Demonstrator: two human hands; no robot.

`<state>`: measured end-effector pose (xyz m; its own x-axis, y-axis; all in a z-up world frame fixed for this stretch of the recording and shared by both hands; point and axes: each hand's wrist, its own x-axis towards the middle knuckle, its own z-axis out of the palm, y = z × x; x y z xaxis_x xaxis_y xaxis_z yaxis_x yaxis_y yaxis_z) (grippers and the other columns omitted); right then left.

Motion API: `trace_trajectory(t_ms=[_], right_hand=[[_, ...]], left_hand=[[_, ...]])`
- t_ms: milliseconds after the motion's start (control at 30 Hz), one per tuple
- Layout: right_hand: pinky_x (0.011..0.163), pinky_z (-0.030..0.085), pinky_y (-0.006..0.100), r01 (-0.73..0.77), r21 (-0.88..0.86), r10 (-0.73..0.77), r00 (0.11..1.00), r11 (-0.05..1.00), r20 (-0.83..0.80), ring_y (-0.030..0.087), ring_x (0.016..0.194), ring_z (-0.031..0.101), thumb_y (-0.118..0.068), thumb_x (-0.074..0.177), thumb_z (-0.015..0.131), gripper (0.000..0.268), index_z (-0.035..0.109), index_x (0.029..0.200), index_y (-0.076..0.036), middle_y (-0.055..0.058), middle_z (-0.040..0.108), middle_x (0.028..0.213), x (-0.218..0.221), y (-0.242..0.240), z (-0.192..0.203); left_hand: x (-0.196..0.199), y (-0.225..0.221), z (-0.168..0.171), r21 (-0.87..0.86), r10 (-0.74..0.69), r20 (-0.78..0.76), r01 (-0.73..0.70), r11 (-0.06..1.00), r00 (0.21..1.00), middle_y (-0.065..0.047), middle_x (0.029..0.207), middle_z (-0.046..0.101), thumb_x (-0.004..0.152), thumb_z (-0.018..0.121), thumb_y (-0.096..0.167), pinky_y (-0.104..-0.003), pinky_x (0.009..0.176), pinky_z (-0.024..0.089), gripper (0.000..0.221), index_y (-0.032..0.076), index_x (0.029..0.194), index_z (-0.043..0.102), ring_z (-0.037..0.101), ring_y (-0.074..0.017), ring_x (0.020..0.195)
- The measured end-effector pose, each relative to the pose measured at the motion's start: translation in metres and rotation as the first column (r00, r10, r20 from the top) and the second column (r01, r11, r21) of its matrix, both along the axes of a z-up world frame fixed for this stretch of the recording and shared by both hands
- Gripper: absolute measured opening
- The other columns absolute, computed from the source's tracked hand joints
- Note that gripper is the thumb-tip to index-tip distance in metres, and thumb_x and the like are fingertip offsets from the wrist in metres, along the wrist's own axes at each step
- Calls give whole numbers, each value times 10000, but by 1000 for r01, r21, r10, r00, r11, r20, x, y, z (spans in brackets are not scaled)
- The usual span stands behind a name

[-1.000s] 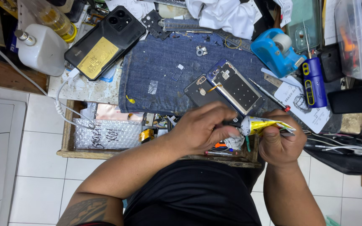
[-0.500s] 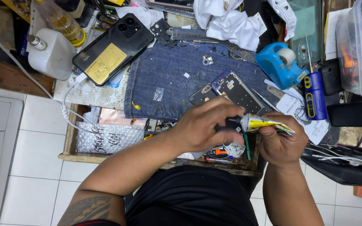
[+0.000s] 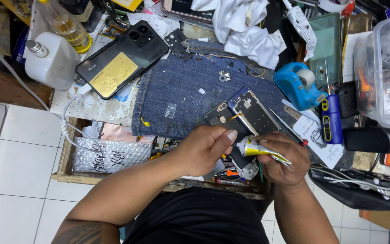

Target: The person searches through a container for small components, then applies glue to the inner frame of a mobile phone.

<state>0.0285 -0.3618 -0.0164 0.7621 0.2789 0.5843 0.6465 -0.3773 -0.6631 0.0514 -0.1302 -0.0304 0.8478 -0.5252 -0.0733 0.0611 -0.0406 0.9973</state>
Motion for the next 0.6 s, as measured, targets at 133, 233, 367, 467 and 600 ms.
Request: trace_trajectory(t_ms=[133, 233, 367, 467, 600], right_hand=[[770, 606, 335, -7, -61, 11, 998, 998, 63, 274, 847, 758, -314, 1011, 712, 358, 646, 1031, 38, 199, 730, 934, 10, 3, -3], [742, 603, 304, 98, -12, -98, 995, 995, -8, 266, 861, 758, -337, 998, 726, 373, 653, 1023, 27, 194, 729, 939, 11, -2, -5], [780, 600, 298, 64, 35, -60, 993, 997, -98, 242, 845, 757, -351, 1022, 727, 381, 658, 1045, 23, 190, 736, 982, 12, -8, -7], [766, 602, 307, 39, 19, -37, 995, 999, -95, 256, 851, 759, -346, 1015, 728, 377, 659, 1030, 24, 190, 735, 968, 10, -5, -7], [747, 614, 348, -49, -68, 50, 999, 996, 17, 293, 851, 761, -337, 995, 727, 378, 643, 1006, 32, 214, 720, 942, 18, -1, 1]], left_hand=[[11, 12, 2, -31, -7, -106, 4, 1000, 994, -113, 733, 604, 1081, 543, 324, -392, 558, 485, 401, 16, 832, 608, 601, -299, 614], [16, 28, 13, -10, 171, 568, -201, 979, 805, -108, 887, 639, 1002, 677, 279, -370, 655, 535, 258, 23, 977, 658, 667, -268, 769], [18, 35, 18, -102, 168, 830, -153, 983, 532, -88, 1025, 640, 923, 731, 153, -384, 738, 570, 254, 51, 1150, 685, 685, -274, 875], [12, 30, 9, -44, 144, 825, -192, 980, 547, -63, 981, 627, 960, 749, 138, -402, 725, 566, 187, 52, 1117, 694, 683, -269, 835], [8, 18, -3, 14, 120, 649, -170, 985, 751, -83, 848, 615, 1003, 673, 195, -396, 630, 507, 189, 51, 886, 637, 627, -249, 714]])
